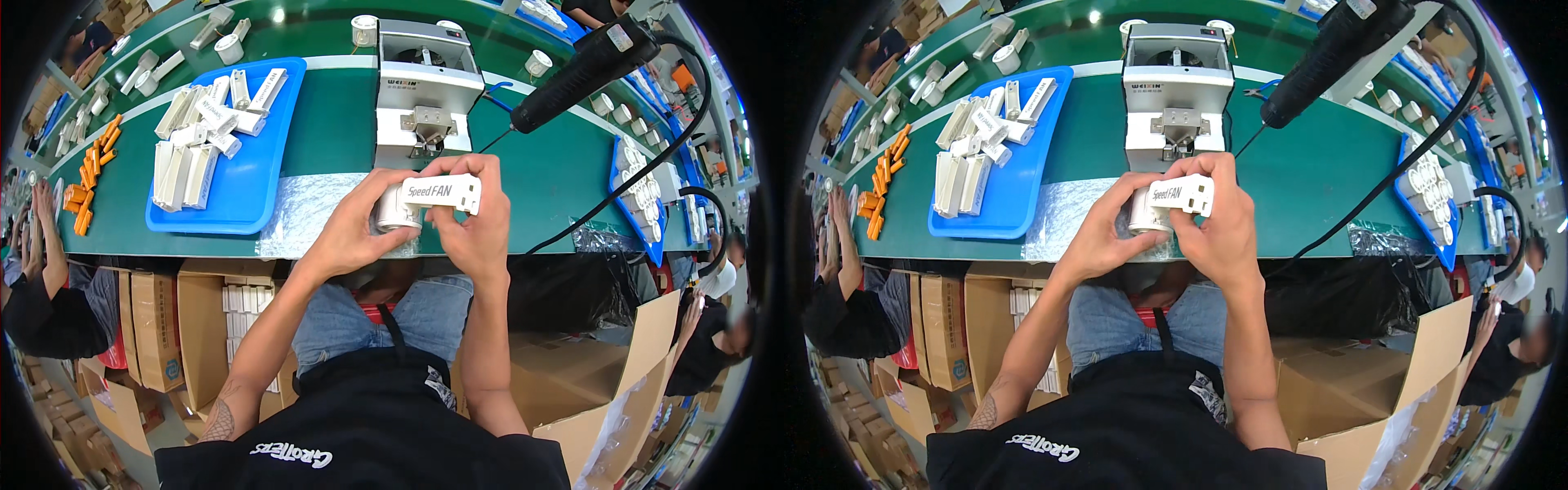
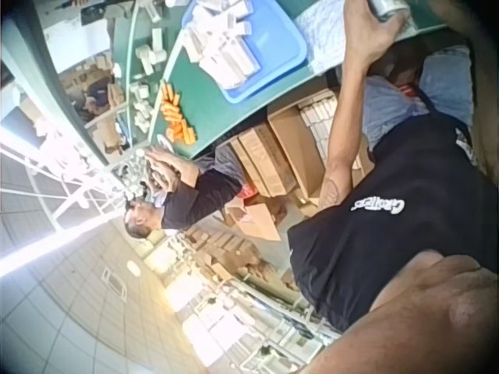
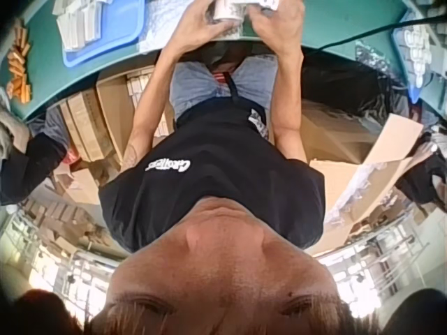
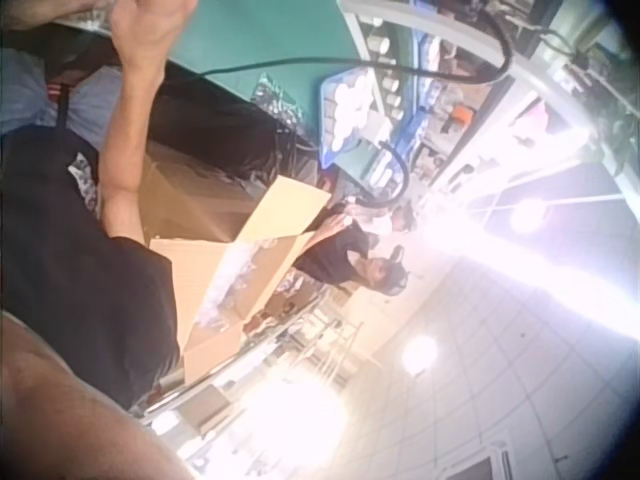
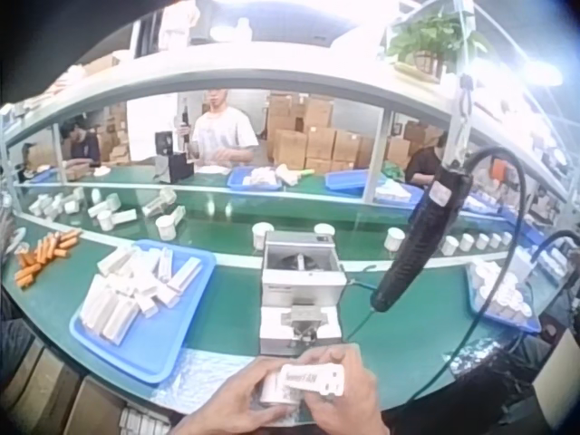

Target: Assembling small electronic fan components at a factory workstation using an electric screwdriver.

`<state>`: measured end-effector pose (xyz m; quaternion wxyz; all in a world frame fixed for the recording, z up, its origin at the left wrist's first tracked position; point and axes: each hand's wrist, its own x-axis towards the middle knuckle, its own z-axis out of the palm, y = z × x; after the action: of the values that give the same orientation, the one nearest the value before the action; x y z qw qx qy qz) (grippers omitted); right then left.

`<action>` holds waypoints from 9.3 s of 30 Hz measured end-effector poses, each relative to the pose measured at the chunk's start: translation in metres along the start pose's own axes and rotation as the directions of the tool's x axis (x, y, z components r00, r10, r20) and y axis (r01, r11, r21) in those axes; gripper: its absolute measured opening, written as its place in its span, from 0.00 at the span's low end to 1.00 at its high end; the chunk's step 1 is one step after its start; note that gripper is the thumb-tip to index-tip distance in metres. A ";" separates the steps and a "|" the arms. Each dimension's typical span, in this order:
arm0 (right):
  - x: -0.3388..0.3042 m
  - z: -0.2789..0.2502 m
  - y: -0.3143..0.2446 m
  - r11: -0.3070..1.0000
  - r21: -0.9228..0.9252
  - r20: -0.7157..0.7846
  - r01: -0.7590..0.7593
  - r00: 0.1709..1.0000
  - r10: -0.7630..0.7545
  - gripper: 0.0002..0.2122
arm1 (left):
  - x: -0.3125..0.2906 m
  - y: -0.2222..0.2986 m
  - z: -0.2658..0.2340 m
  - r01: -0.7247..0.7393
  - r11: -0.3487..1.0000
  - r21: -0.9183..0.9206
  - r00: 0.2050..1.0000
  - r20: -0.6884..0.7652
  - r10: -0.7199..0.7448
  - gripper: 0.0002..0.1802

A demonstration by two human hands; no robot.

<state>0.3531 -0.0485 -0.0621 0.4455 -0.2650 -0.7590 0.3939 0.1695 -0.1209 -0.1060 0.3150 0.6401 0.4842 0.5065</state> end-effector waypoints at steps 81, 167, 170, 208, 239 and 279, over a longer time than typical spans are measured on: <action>0.013 -0.001 -0.021 0.998 -0.047 0.122 -0.049 0.991 0.054 0.13 | 0.000 0.008 0.005 0.027 0.999 -0.018 0.994 -0.109 -0.029 0.33; 0.100 -0.007 -0.108 0.799 0.384 -0.061 0.463 0.876 -0.479 0.33 | -0.007 -0.006 -0.016 0.089 0.994 0.064 0.978 -0.197 -0.075 0.39; 0.104 0.009 -0.092 0.734 0.450 -0.177 0.509 0.856 -0.486 0.29 | -0.007 -0.005 -0.015 0.089 0.994 0.067 0.978 -0.197 -0.074 0.40; 0.169 0.008 -0.077 0.601 0.526 -0.361 0.602 0.798 -0.483 0.09 | -0.002 -0.011 -0.002 0.101 0.986 -0.132 0.986 -0.119 -0.117 0.41; 0.106 0.018 -0.094 0.675 0.483 -0.264 0.558 0.827 -0.496 0.13 | -0.002 -0.007 -0.004 0.136 0.990 -0.047 0.981 -0.135 -0.141 0.35; 0.145 0.005 -0.084 0.831 0.365 -0.361 0.421 0.886 -0.290 0.10 | -0.007 -0.018 -0.003 0.087 0.996 0.004 0.977 -0.197 -0.085 0.41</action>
<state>0.2775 0.0129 0.0739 0.6656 -0.0668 -0.6145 0.4183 0.1609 -0.1214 -0.1233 0.2832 0.5675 0.5434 0.5500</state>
